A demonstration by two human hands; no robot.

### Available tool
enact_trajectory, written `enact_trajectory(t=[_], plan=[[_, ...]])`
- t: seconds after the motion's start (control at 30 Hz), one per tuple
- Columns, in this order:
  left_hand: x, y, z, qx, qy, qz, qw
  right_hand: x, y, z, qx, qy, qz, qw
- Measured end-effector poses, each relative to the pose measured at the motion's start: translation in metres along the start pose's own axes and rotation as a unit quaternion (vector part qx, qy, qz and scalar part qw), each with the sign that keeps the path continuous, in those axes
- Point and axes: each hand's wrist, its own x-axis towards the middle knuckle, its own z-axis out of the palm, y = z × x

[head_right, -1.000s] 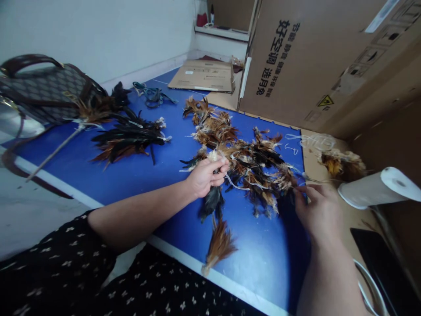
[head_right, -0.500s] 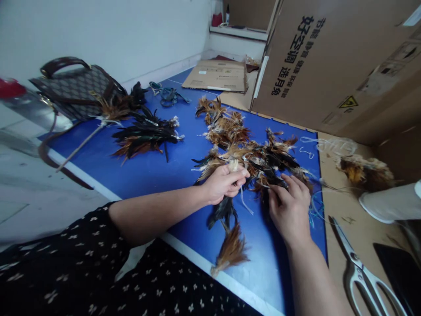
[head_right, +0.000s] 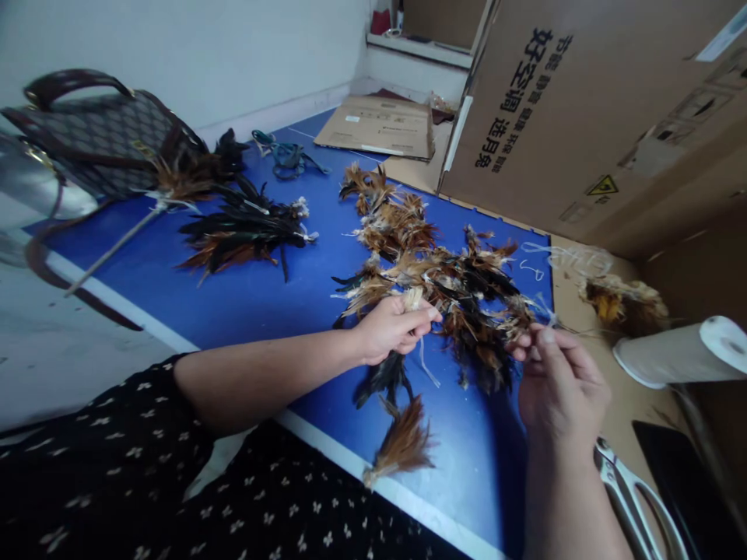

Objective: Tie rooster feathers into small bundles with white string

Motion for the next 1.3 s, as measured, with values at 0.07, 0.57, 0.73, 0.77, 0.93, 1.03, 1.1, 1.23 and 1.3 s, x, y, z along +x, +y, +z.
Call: enact_trajectory(t=[0.07, 0.57, 0.73, 0.77, 0.93, 1.03, 1.1, 1.23, 1.3], plan=[[-0.001, -0.001, 0.002, 0.004, -0.006, -0.008, 1.0, -0.012, -0.003, 0.009, -0.008, -0.019, 0.017, 1.0], [0.0, -0.009, -0.001, -0.026, -0.064, -0.028, 0.997, -0.039, 0.003, 0.039, -0.197, -0.156, 0.004, 0.968], [-0.001, -0.006, 0.0, -0.012, -0.056, -0.024, 0.998, -0.04, -0.005, 0.043, -0.18, -0.187, 0.012, 0.966], [-0.002, -0.006, 0.001, -0.005, -0.045, -0.018, 0.999, -0.04, -0.005, 0.044, -0.178, -0.191, 0.013, 0.965], [-0.004, -0.003, 0.004, 0.023, -0.014, -0.004, 1.0, -0.043, 0.0, 0.043, -0.164, -0.196, 0.012, 0.967], [-0.005, -0.002, 0.004, 0.041, -0.018, -0.007, 0.999, -0.045, 0.006, 0.041, -0.144, -0.152, -0.002, 0.978], [-0.006, -0.003, 0.003, 0.059, -0.029, -0.008, 0.998, -0.045, 0.007, 0.04, -0.142, -0.12, -0.033, 0.982], [-0.006, -0.01, 0.001, 0.103, -0.044, -0.008, 0.994, -0.043, 0.005, 0.04, -0.17, -0.094, -0.119, 0.974], [-0.006, -0.013, 0.0, 0.123, -0.049, -0.006, 0.991, -0.041, 0.002, 0.041, -0.176, -0.093, -0.154, 0.968]])
